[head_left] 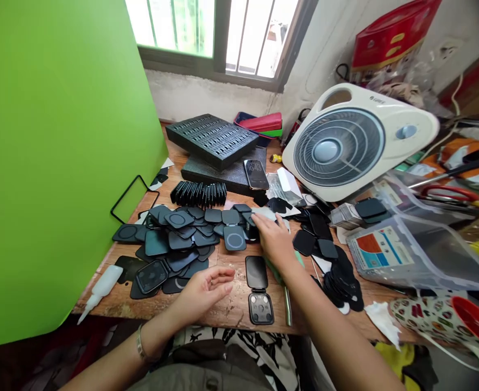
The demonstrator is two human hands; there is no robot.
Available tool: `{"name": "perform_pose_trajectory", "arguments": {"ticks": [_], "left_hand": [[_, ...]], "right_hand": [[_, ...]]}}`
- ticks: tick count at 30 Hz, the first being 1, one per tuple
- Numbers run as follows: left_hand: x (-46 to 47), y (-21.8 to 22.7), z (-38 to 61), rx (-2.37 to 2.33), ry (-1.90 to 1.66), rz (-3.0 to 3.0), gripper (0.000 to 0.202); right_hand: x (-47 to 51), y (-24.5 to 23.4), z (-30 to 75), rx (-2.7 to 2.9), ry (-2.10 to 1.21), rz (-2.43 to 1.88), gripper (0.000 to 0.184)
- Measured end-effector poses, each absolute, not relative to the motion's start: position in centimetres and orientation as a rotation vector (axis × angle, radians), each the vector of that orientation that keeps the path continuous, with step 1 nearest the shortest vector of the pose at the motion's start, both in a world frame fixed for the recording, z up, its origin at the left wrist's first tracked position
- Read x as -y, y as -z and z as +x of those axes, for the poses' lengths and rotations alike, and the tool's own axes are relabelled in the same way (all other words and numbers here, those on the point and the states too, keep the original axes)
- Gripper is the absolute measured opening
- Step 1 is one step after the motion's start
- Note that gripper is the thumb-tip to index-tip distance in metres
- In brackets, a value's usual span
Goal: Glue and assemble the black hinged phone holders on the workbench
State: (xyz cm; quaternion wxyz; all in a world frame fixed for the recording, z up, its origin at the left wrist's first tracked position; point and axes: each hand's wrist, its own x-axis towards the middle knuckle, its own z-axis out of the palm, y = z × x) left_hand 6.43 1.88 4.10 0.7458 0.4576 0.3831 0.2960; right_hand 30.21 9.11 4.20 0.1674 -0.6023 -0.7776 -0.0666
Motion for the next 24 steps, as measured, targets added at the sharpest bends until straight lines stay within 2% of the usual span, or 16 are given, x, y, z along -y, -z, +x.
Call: {"name": "perform_pose_trajectory", "arguments": {"ticks": [5,10,14,17,21,24], "left_hand": [[-3.6,-4.6,8.9,-0.778,-0.648,1.008,0.046],[-7.4,-4.7,12.5,-0.844,-0.831,1.672,0.040],[-10.2,-3.4,14.1,-0.893,-0.824,1.770,0.050],[-11.0,-3.9,13.6,-0.943,-0.868,1.769,0.053],[-9.1,-7.0,10.1,-0.945,-1.090,1.295,0.054],[-6.0,-8.6,6.7,-0.824,-0.879,0.969,0.042]], "right_hand": [[-8.9,-4.2,30.7,2.046,0.129,-1.703,0.044],[-9.9,-4.1,28.7,1.851,-0.011,-1.693,0.037],[-10.5,-5.8,28.4,1.557,-0.134,-1.672,0.039],[-9.4,-7.9,29.3,1.418,-0.272,-1.591,0.044],[-6.0,-10.2,30.0,1.159,-0.923,-1.362,0.039],[-3.8,-10.8,29.1,1.070,-1.349,-1.275,0.036]]}}
